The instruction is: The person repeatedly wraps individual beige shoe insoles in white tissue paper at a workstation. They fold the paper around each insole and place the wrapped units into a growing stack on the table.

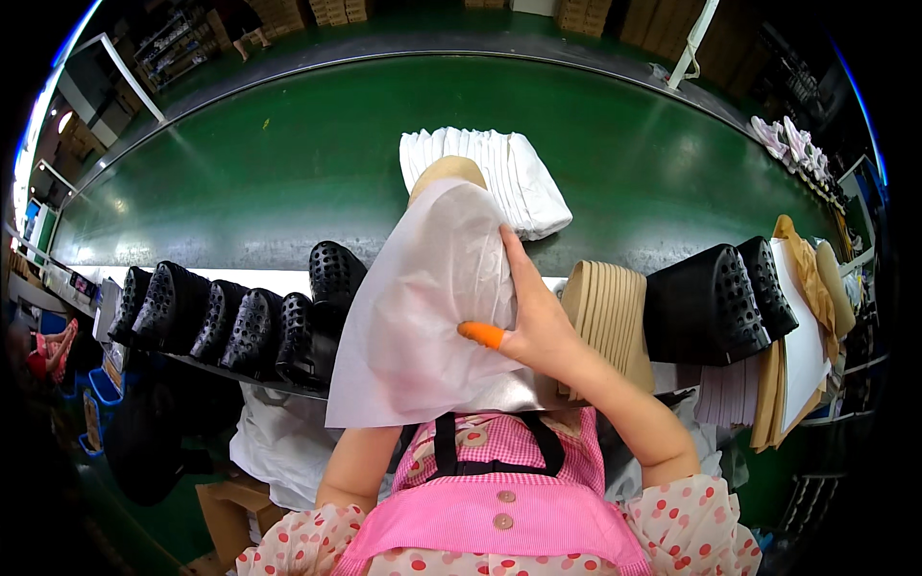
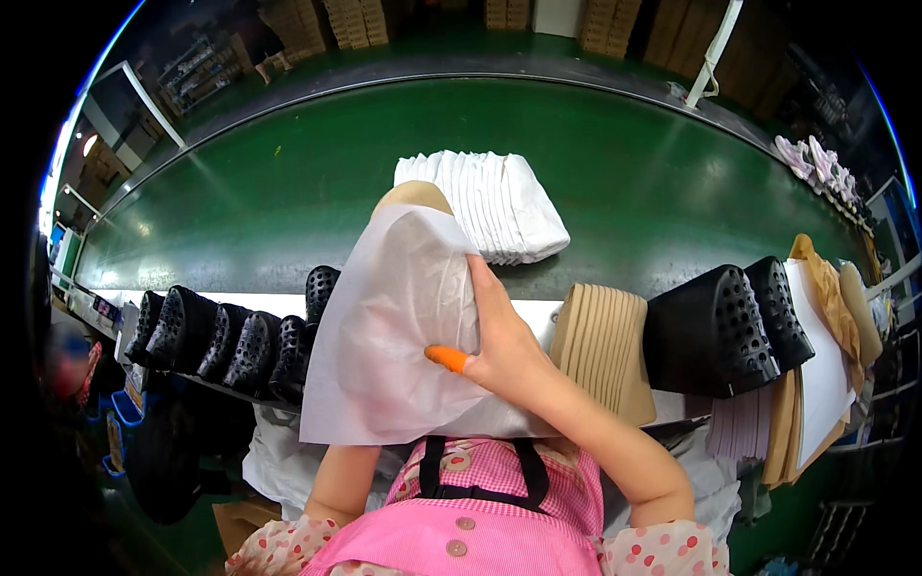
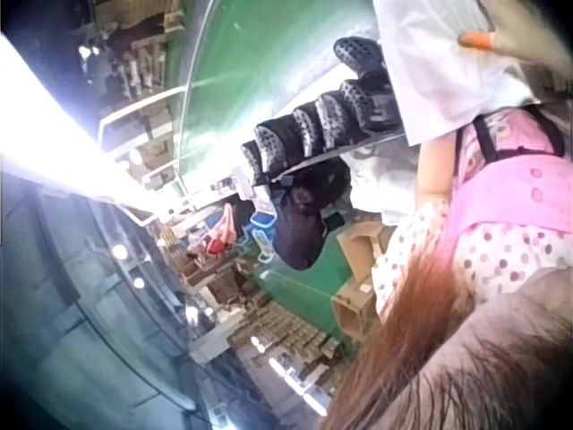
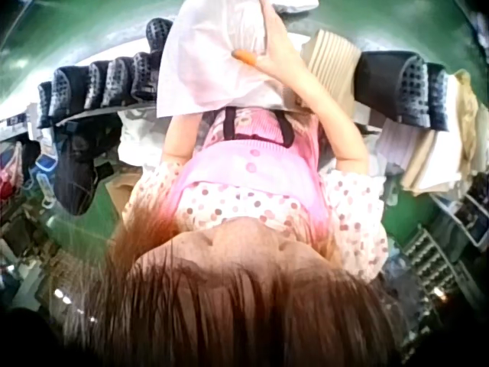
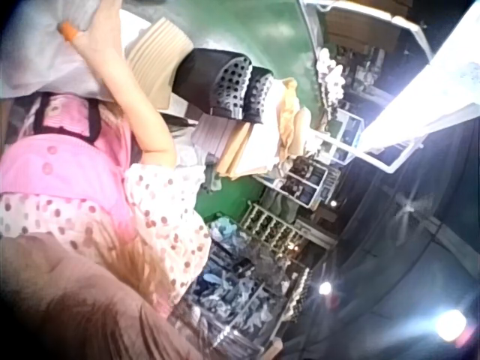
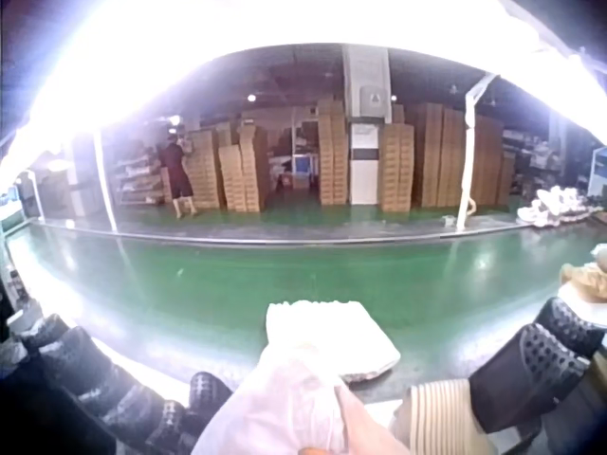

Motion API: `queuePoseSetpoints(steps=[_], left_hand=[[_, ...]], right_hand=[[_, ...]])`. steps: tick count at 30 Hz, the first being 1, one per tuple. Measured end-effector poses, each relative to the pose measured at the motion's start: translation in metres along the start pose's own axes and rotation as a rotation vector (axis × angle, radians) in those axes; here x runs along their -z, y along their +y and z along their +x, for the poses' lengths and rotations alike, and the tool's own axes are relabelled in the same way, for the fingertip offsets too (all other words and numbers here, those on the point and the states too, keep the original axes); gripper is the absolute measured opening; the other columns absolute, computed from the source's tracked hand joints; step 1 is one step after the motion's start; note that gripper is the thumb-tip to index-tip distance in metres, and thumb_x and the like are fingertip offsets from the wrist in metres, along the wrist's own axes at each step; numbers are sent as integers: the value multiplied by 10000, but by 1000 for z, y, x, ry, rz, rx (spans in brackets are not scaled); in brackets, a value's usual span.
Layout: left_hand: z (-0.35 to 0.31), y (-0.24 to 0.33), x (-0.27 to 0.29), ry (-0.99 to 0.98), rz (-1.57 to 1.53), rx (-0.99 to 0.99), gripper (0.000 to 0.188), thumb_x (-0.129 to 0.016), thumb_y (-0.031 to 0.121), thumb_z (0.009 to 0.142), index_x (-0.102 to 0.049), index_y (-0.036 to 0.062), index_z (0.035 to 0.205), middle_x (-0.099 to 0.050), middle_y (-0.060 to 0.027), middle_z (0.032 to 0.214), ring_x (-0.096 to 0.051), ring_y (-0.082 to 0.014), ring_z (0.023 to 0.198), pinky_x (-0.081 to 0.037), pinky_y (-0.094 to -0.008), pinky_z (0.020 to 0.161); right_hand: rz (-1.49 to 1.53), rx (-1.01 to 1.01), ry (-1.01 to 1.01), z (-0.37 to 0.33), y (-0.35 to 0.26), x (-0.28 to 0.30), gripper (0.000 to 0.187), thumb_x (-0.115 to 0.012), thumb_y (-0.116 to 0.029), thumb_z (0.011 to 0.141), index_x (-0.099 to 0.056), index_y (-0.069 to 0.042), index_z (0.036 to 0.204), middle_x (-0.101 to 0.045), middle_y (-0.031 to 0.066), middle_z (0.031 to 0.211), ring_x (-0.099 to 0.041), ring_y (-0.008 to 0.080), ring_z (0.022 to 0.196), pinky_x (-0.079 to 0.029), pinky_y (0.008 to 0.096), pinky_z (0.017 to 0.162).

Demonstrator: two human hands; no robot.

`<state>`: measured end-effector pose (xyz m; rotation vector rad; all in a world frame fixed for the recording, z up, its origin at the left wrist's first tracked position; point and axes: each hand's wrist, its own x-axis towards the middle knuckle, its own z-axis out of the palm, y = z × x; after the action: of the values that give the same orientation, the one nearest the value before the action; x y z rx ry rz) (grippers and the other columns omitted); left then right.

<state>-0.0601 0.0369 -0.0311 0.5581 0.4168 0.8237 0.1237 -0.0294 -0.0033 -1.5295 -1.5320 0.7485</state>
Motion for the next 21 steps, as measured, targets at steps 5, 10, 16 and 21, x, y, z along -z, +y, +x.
queuePoseSetpoints(steps=[5, 10, 16, 21], left_hand=[[-6, -4, -4, 1, 6, 45, 273, -515, 162, 1010, -596, 55, 1247, -654, -44, 1156, -636, -142, 1009, -514, -307, 890], [-18, -9, -8, 11, 18, 107, 272, -514, 159, 1010, -597, 53, 1246, -655, -43, 1152, -637, -141, 1003, -514, -304, 887], [-11, 18, -14, 113, 176, 92, 270, -512, 154, 1010, -598, 51, 1245, -656, -43, 1146, -638, -140, 995, -514, -302, 883], [-14, 78, 0, 396, 1306, -753, 316, -623, 103, 921, -607, 23, 1227, -651, -79, 1083, -622, -168, 956, -500, -285, 830]], right_hand=[[253, -304, -157, 4, 8, 5, 1195, -867, -260, 676, -75, -38, 1542, -370, 216, 1479, -387, 304, 1371, -325, 369, 1110], [403, -249, -130, -4, 11, 2, 1159, -871, -245, 670, -121, -38, 1530, -427, 193, 1429, -422, 285, 1335, -336, 371, 1105], [331, -385, -96, -10, 20, -1, 1138, -873, -276, 672, -155, -10, 1513, -450, 207, 1402, -458, 290, 1304, -358, 374, 1092], [111, -482, -154, -13, 6, 14, 1205, -859, -381, 677, -103, 42, 1515, -466, 274, 1383, -494, 333, 1282, -391, 349, 1063]])
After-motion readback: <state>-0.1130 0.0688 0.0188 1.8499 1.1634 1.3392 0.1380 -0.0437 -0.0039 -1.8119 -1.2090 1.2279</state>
